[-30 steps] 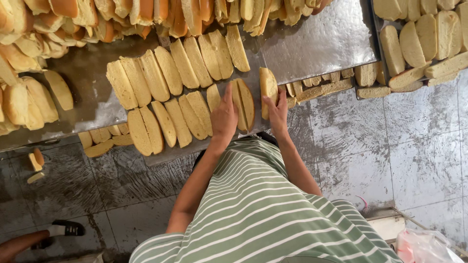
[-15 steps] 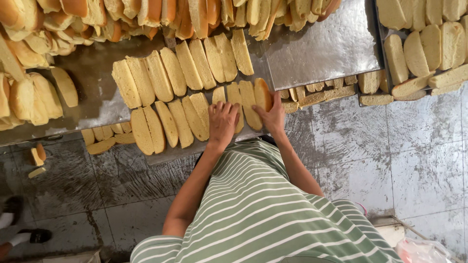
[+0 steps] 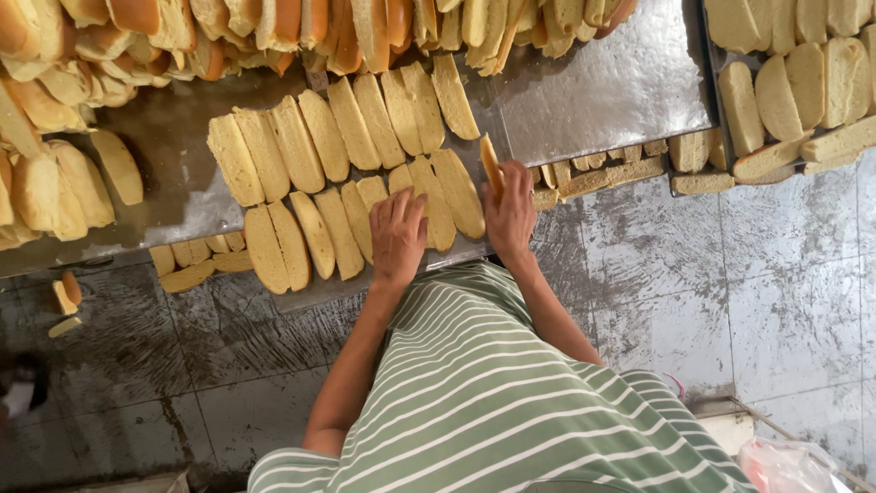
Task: The person arranges sliced bread rolls on metal trays, organizing them into neat rows. They then carry the filled trays to a wooden table and place them down, continuing to adjust the bread slices on the trays.
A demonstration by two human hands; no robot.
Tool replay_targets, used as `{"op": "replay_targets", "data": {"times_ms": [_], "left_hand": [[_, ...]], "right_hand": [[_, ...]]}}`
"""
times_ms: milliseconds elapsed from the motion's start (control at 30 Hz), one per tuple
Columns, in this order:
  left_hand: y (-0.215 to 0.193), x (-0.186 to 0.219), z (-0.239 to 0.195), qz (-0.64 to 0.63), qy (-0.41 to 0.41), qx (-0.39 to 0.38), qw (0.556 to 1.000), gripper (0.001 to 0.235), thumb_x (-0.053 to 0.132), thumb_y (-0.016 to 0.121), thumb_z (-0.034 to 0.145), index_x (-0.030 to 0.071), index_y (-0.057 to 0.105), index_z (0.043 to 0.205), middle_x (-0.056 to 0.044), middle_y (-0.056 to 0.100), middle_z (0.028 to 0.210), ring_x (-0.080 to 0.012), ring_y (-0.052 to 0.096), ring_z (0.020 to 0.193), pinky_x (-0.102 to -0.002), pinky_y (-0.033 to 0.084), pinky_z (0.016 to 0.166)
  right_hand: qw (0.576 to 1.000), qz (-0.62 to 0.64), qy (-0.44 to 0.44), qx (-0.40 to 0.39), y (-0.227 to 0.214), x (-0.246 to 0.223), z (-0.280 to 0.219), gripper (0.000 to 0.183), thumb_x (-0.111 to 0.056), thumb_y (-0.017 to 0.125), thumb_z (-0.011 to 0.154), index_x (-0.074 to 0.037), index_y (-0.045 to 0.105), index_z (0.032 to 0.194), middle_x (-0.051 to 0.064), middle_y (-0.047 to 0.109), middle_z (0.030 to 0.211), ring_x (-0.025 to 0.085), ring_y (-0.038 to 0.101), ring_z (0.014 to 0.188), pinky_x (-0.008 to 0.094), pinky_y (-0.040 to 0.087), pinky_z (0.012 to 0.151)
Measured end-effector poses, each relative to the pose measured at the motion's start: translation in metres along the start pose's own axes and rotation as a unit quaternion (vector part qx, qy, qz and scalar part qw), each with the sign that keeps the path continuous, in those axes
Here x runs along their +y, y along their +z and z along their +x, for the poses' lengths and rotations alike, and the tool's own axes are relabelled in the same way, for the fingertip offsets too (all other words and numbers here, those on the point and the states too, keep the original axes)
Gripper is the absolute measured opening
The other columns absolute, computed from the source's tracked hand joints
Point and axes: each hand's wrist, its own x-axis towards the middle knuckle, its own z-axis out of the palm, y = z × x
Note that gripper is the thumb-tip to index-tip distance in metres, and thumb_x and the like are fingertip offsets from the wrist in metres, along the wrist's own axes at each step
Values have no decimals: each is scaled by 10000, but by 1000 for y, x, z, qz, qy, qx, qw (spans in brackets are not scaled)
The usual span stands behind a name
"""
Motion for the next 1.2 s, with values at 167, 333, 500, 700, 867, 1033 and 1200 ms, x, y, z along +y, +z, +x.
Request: {"op": "replay_targets", "data": {"times_ms": [167,333,500,700,867,1033,1200], "left_hand": [[6,7,7,-26,34,-10,999,428,132,768,899,89,645,1307,-98,590,1369,-288,531,1288,-486,373,1143],[30,19,18,-51,90,-57,993,462,245,720,941,92,595,1359,-123,560,1433,-265,479,1376,-566,296,1172],[35,22,16,-23,86,-97,991,438,288,660,975,108,590,1368,-76,559,1462,-225,447,1442,-599,242,1205],[47,29,21,5,102,-119,988,615,422,609,986,117,439,1493,-112,451,1567,-228,361,1481,-598,187,1228],[65,55,39,-24,157,-206,965,727,517,551,982,208,295,1589,-47,232,1673,-208,155,1555,-606,69,1266],[69,50,40,44,188,-288,938,734,506,517,962,252,250,1597,7,133,1685,-190,67,1551,-610,-16,1235],[68,45,43,63,201,-319,924,663,454,543,977,278,327,1579,29,190,1694,-157,105,1558,-625,-4,1244]], "right_hand": [[997,-47,-45,-28,0,-2,-8,356,-154,669,1024,-77,574,1358,178,515,1408,400,523,1240,508,458,968],[999,9,-43,-31,5,10,-7,379,-95,692,947,-63,609,1315,167,551,1331,415,537,1205,494,484,969],[994,0,-108,34,-4,36,44,193,-77,700,932,-101,710,1124,137,659,1192,341,620,1127,454,517,958],[930,-140,-169,296,-17,68,239,722,-250,867,954,-121,451,1529,219,401,1561,389,368,1451,633,291,1184],[969,-183,-60,154,-19,68,302,1006,-449,922,769,-143,367,1550,256,265,1577,480,275,1439,639,326,1141],[951,-214,-136,177,-25,97,303,762,-270,838,856,-62,457,1483,205,349,1529,437,373,1417,616,391,1114],[926,-239,-242,165,-31,84,291,442,-221,766,990,-32,530,1312,189,483,1476,370,465,1308,571,457,1091]]}}
